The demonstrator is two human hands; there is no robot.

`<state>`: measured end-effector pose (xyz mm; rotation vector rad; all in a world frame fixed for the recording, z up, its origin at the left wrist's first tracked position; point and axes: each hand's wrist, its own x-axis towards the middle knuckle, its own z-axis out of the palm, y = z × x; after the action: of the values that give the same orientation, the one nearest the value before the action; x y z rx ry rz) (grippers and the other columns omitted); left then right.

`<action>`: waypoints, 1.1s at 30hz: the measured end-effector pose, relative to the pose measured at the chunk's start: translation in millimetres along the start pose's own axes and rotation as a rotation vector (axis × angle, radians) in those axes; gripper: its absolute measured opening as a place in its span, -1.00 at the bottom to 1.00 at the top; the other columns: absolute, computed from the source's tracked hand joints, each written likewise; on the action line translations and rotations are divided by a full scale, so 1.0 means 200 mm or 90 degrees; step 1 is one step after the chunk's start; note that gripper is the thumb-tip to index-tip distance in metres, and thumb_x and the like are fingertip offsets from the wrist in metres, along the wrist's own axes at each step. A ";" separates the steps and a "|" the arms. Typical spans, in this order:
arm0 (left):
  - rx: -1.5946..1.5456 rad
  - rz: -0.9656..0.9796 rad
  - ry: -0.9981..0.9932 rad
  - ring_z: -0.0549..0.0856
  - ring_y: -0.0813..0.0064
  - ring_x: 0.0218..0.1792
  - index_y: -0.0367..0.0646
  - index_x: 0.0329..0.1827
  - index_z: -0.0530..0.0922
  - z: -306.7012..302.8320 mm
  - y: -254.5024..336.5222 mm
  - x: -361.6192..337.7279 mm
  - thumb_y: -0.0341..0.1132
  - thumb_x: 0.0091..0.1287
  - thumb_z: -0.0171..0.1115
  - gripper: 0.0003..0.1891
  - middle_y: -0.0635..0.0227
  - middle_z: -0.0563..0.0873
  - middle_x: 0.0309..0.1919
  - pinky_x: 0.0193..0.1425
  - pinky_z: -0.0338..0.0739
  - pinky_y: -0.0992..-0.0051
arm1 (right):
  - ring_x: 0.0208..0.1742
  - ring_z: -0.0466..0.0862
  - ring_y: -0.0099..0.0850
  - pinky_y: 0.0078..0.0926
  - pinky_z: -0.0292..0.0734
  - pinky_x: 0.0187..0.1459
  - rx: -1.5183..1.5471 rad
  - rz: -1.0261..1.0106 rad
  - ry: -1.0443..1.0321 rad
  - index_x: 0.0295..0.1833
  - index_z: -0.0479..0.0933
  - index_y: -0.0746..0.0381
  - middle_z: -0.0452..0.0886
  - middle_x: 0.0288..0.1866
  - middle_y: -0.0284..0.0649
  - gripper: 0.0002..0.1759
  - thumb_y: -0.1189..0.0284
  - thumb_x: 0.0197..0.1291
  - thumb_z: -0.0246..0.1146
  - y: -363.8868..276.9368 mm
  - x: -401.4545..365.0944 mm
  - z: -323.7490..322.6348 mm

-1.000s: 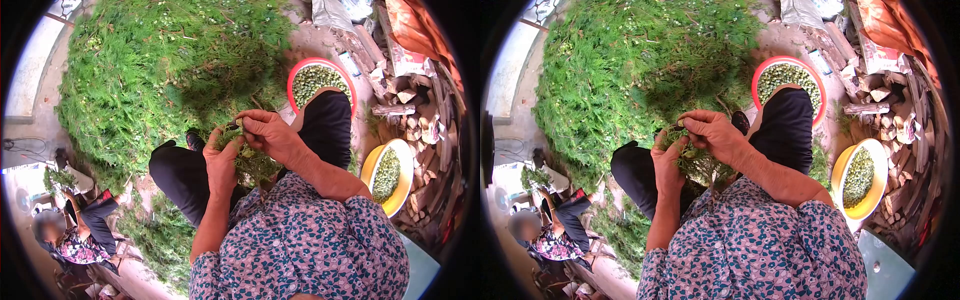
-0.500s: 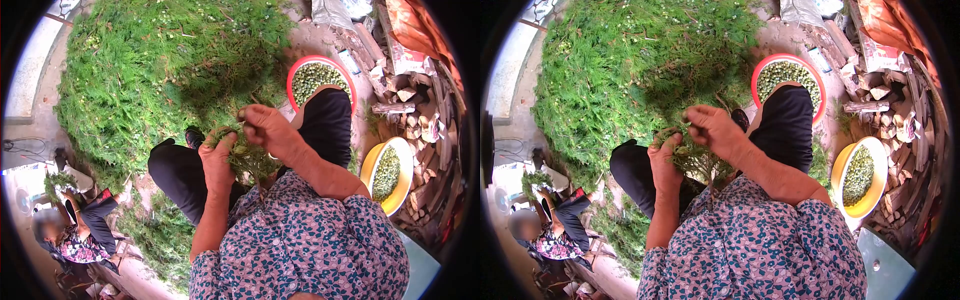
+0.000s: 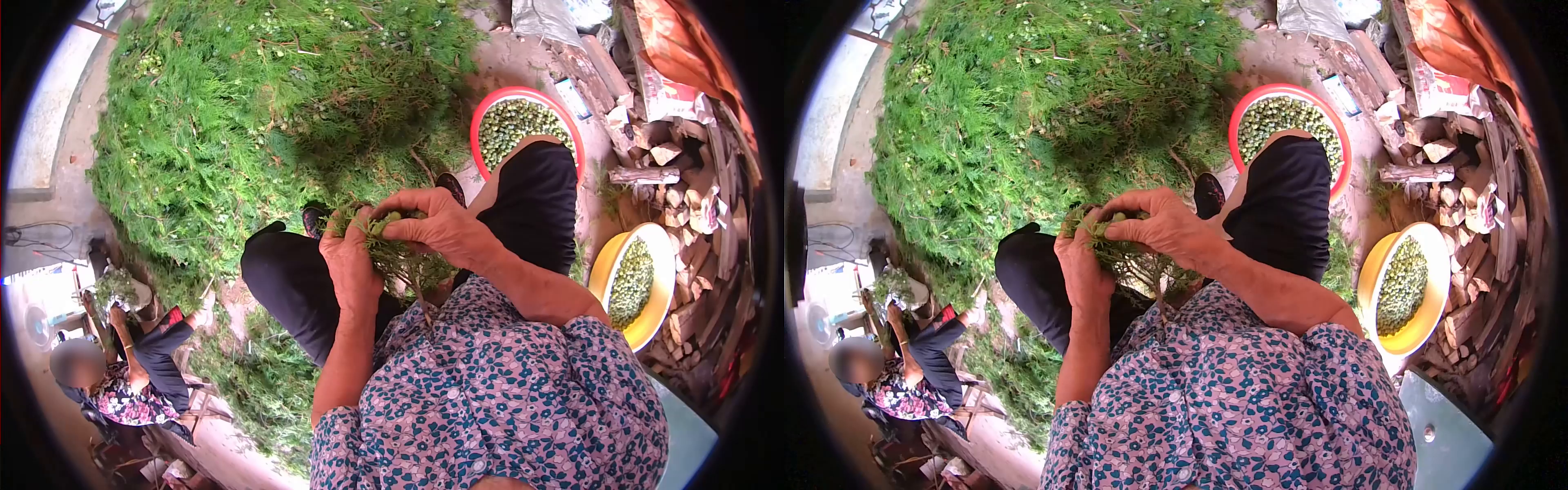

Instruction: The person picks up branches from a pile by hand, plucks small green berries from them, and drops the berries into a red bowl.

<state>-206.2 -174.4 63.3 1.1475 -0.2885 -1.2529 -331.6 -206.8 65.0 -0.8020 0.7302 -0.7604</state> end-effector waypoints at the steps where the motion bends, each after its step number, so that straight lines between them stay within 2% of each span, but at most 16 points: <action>1: 0.000 0.000 0.000 0.57 0.61 -0.51 -0.25 -0.30 0.50 -0.01 -0.01 0.00 -0.51 0.21 0.13 -0.96 0.40 0.60 -0.48 -0.44 0.47 0.63 | -0.58 0.36 -0.77 -0.79 0.20 -0.61 0.013 0.015 -0.025 -0.19 0.55 0.31 0.49 -0.49 -0.44 -0.77 0.47 0.01 0.32 0.00 0.00 0.00; 3: 0.000 0.023 -0.022 0.61 0.55 -0.50 -0.26 -0.28 0.52 -0.04 -0.02 0.01 -0.49 0.21 0.12 -0.94 0.32 0.62 -0.45 -0.45 0.52 0.60 | -0.57 0.36 -0.77 -0.79 0.20 -0.60 -0.003 0.020 -0.011 -0.20 0.56 0.30 0.50 -0.49 -0.44 -0.78 0.46 0.01 0.32 -0.02 -0.01 0.00; 8: 0.055 -0.039 -0.096 0.59 0.61 -0.43 -0.31 -0.27 0.54 -0.07 0.03 -0.01 -0.51 0.16 0.14 -0.89 0.38 0.62 -0.43 -0.33 0.47 0.62 | -0.59 0.36 -0.79 -0.79 0.18 -0.61 -0.058 -0.028 0.059 -0.21 0.57 0.27 0.46 -0.57 -0.49 -0.81 0.46 0.03 0.30 -0.01 0.00 -0.03; 10: 0.134 -0.057 -0.141 0.59 0.58 -0.42 -0.37 -0.26 0.57 -0.08 0.05 -0.02 -0.55 0.08 0.14 -0.83 0.36 0.63 -0.41 -0.31 0.45 0.60 | -0.43 0.47 -0.64 -0.67 0.35 -0.41 -0.161 -0.041 0.076 -0.23 0.58 0.33 0.54 -0.45 -0.35 -0.76 0.41 0.00 0.30 -0.03 -0.01 -0.05; 11: 0.176 -0.044 -0.162 0.58 0.58 -0.41 -0.39 -0.25 0.56 -0.08 0.06 -0.03 -0.54 0.08 0.14 -0.83 0.35 0.63 -0.41 -0.30 0.45 0.61 | -0.43 0.47 -0.64 -0.67 0.35 -0.41 -0.165 -0.046 0.091 -0.23 0.58 0.33 0.54 -0.45 -0.35 -0.76 0.41 0.00 0.30 -0.03 -0.01 -0.06; 14: 0.182 -0.014 -0.116 0.56 0.62 -0.41 -0.40 -0.26 0.56 -0.07 0.03 -0.03 -0.51 0.11 0.18 -0.84 0.38 0.62 -0.42 -0.32 0.42 0.64 | -0.35 0.52 -0.52 -0.53 0.41 -0.28 -0.234 -0.165 0.050 -0.27 0.56 0.38 0.56 -0.42 -0.19 -0.73 0.38 -0.03 0.29 0.02 0.02 -0.08; 17: 0.209 0.019 -0.117 0.52 0.66 -0.44 -0.41 -0.29 0.56 -0.08 0.01 -0.03 -0.49 0.11 0.22 -0.84 0.41 0.60 -0.45 -0.34 0.40 0.65 | -0.37 0.52 -0.51 -0.53 0.41 -0.30 -0.280 -0.205 0.031 -0.29 0.56 0.38 0.57 -0.44 -0.21 -0.75 0.39 -0.02 0.28 0.03 0.03 -0.09; 18: 0.216 0.031 -0.090 0.46 0.71 -0.47 -0.38 -0.32 0.56 -0.05 0.01 -0.05 -0.46 0.11 0.24 -0.85 0.48 0.56 -0.49 -0.38 0.35 0.66 | -0.40 0.52 -0.50 -0.52 0.41 -0.33 -0.285 -0.196 0.031 -0.29 0.56 0.38 0.57 -0.48 -0.19 -0.73 0.38 -0.03 0.28 0.02 0.02 -0.09; 23: 0.272 0.090 -0.102 0.38 0.76 -0.50 -0.35 -0.38 0.54 -0.03 -0.02 -0.04 -0.43 0.12 0.24 -0.87 0.55 0.51 -0.55 -0.43 0.28 0.67 | -0.41 0.53 -0.50 -0.51 0.41 -0.34 -0.330 -0.197 0.062 -0.27 0.55 0.38 0.56 -0.49 -0.12 -0.70 0.36 -0.05 0.28 0.00 0.00 -0.10; 25: 0.313 0.099 -0.106 0.37 0.78 -0.50 -0.36 -0.39 0.53 -0.02 -0.02 -0.03 -0.46 0.12 0.22 -0.89 0.56 0.50 -0.56 -0.43 0.27 0.69 | -0.35 0.49 -0.56 -0.57 0.38 -0.30 -0.464 -0.297 0.083 -0.24 0.53 0.36 0.52 -0.44 -0.24 -0.74 0.40 0.01 0.30 -0.01 0.00 -0.11; 26: 0.315 0.098 -0.107 0.37 0.78 -0.50 -0.36 -0.39 0.53 -0.02 -0.02 -0.03 -0.46 0.12 0.22 -0.89 0.56 0.50 -0.56 -0.43 0.27 0.69 | -0.35 0.49 -0.56 -0.57 0.38 -0.30 -0.463 -0.297 0.085 -0.24 0.53 0.36 0.52 -0.44 -0.24 -0.74 0.40 0.01 0.30 0.00 0.00 -0.11; 28: 0.368 0.143 -0.116 0.35 0.79 -0.50 -0.37 -0.41 0.52 0.00 -0.02 -0.04 -0.50 0.12 0.20 -0.92 0.56 0.49 -0.56 -0.43 0.26 0.71 | -0.42 0.46 -0.54 -0.52 0.38 -0.34 -0.521 -0.410 0.113 -0.25 0.51 0.36 0.48 -0.52 -0.26 -0.76 0.41 0.02 0.29 0.02 0.01 -0.12; 29: 0.368 0.142 -0.118 0.35 0.79 -0.50 -0.37 -0.41 0.52 0.00 -0.02 -0.04 -0.50 0.12 0.20 -0.92 0.56 0.49 -0.56 -0.43 0.26 0.71 | -0.42 0.46 -0.54 -0.52 0.38 -0.34 -0.521 -0.409 0.115 -0.25 0.51 0.36 0.48 -0.52 -0.26 -0.76 0.41 0.02 0.29 0.01 0.00 -0.13; 31: 0.294 0.134 -0.143 0.41 0.74 -0.51 -0.38 -0.37 0.52 0.00 -0.02 -0.05 -0.51 0.10 0.17 -0.91 0.49 0.52 -0.52 -0.43 0.29 0.70 | -0.52 0.40 -0.58 -0.57 0.33 -0.47 -0.328 -0.232 0.019 -0.25 0.50 0.34 0.44 -0.56 -0.31 -0.79 0.42 0.06 0.26 0.00 0.00 -0.14; 32: 0.294 0.134 -0.146 0.41 0.74 -0.51 -0.38 -0.37 0.52 0.00 -0.01 -0.05 -0.51 0.10 0.17 -0.91 0.49 0.52 -0.52 -0.43 0.29 0.70 | -0.52 0.40 -0.58 -0.57 0.33 -0.47 -0.329 -0.233 0.021 -0.25 0.50 0.34 0.44 -0.56 -0.31 -0.79 0.42 0.06 0.26 -0.02 -0.01 -0.14; 33: 0.193 0.058 -0.140 0.45 0.70 -0.50 -0.37 -0.34 0.51 0.00 0.00 -0.05 -0.49 0.09 0.16 -0.88 0.44 0.55 -0.48 -0.43 0.32 0.68 | -0.55 0.38 -0.61 -0.62 0.28 -0.52 -0.151 -0.074 -0.009 -0.24 0.50 0.32 0.43 -0.57 -0.34 -0.80 0.41 0.09 0.24 -0.06 -0.03 -0.12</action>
<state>-208.9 -166.6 67.3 1.2381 -0.7065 -1.2847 -358.1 -215.7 63.9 -1.0705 0.7754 -0.7803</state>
